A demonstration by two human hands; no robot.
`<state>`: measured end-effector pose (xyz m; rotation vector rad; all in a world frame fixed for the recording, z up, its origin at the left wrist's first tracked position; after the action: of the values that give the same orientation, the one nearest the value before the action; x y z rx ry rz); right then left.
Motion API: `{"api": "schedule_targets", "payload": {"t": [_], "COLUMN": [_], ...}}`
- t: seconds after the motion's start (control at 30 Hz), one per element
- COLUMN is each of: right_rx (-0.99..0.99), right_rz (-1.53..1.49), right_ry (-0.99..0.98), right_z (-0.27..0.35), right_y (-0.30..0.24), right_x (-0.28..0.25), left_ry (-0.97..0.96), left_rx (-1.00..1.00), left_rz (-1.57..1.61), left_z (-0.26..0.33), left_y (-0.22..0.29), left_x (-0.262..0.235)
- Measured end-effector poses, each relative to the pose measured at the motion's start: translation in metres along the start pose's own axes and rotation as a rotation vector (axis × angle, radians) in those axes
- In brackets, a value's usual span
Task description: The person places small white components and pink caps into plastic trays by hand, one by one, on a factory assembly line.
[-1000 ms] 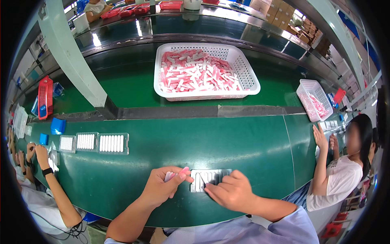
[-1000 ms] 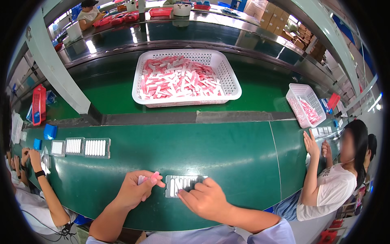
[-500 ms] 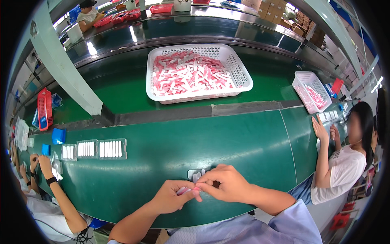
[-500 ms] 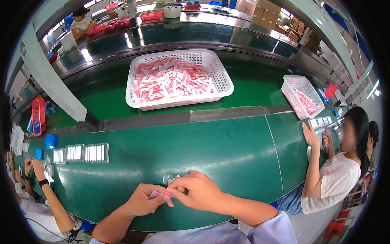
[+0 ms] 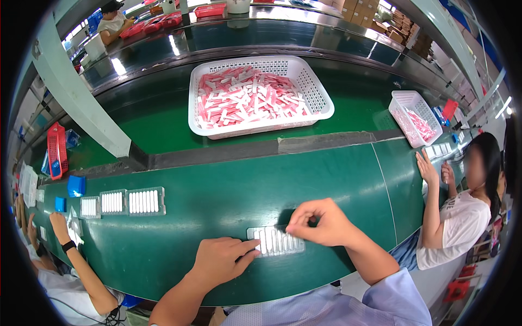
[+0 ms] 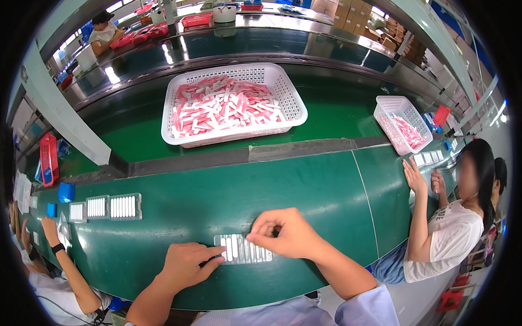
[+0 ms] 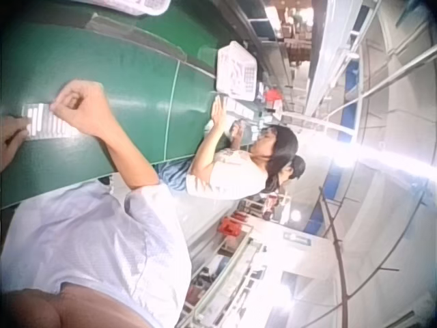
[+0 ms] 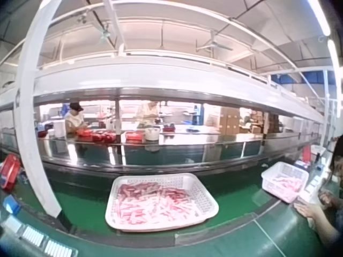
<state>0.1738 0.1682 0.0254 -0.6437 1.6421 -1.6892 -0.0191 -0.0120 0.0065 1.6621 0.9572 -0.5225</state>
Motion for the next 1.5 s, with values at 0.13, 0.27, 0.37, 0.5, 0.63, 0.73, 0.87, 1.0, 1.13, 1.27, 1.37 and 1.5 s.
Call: {"api": "schedule_targets", "payload": {"t": [0.13,0.27,0.37,0.5,0.63,0.73,0.87,1.0,1.13,1.27,1.37,1.5], "right_rx": [-0.038,-0.352,-0.147,-0.077,-0.211,-0.463,-0.502,-0.572,-0.600,-0.459,-0.461,-0.293], "right_rz": [0.470,0.695,0.610,0.454,0.397,0.389,0.349,0.339,0.311,0.286,0.346,0.073], "right_ry": [-0.259,-0.105,-0.160,-0.225,-0.125,0.065,0.154,0.152,0.106,0.061,0.003,0.180], "right_z": [-0.005,-0.003,-0.007,-0.007,-0.005,-0.004,-0.001,-0.001,0.003,0.012,0.014,0.017], "right_y": [0.001,0.005,0.001,0.006,0.015,0.006,0.006,0.008,0.004,-0.007,-0.006,-0.002], "right_x": [0.019,0.026,0.022,0.012,0.013,0.015,0.014,0.018,0.028,0.046,0.050,0.040], "left_ry": [-0.016,0.009,-0.010,-0.063,-0.094,-0.095,-0.242,-0.319,-0.362,-0.506,-0.583,-0.597], "left_rx": [0.010,0.045,0.131,0.241,0.259,-0.219,-0.577,-0.657,-0.653,-0.704,-0.676,-0.716], "left_rz": [0.006,-0.013,-0.050,-0.120,-0.057,0.601,1.798,1.794,1.721,1.568,1.481,1.388], "left_z": [-0.001,-0.005,-0.004,-0.001,0.003,0.009,0.007,0.006,0.004,0.005,0.001,0.001], "left_y": [-0.003,0.001,0.008,0.011,0.005,-0.002,-0.015,-0.015,-0.010,-0.006,0.001,-0.002], "left_x": [0.003,0.004,0.009,0.011,0.009,0.005,0.007,0.011,0.014,0.012,0.011,0.011]}}
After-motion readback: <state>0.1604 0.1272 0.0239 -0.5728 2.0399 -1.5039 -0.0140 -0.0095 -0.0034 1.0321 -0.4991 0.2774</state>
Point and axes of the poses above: each hand's wrist, its own z-axis away from the middle knuckle, its own x-axis out of the palm, y = z × x, the point moved 2 cm from there along -z, towards the middle knuckle, and after that the axes turned 6 degrees about y, right-handed, at the moved point
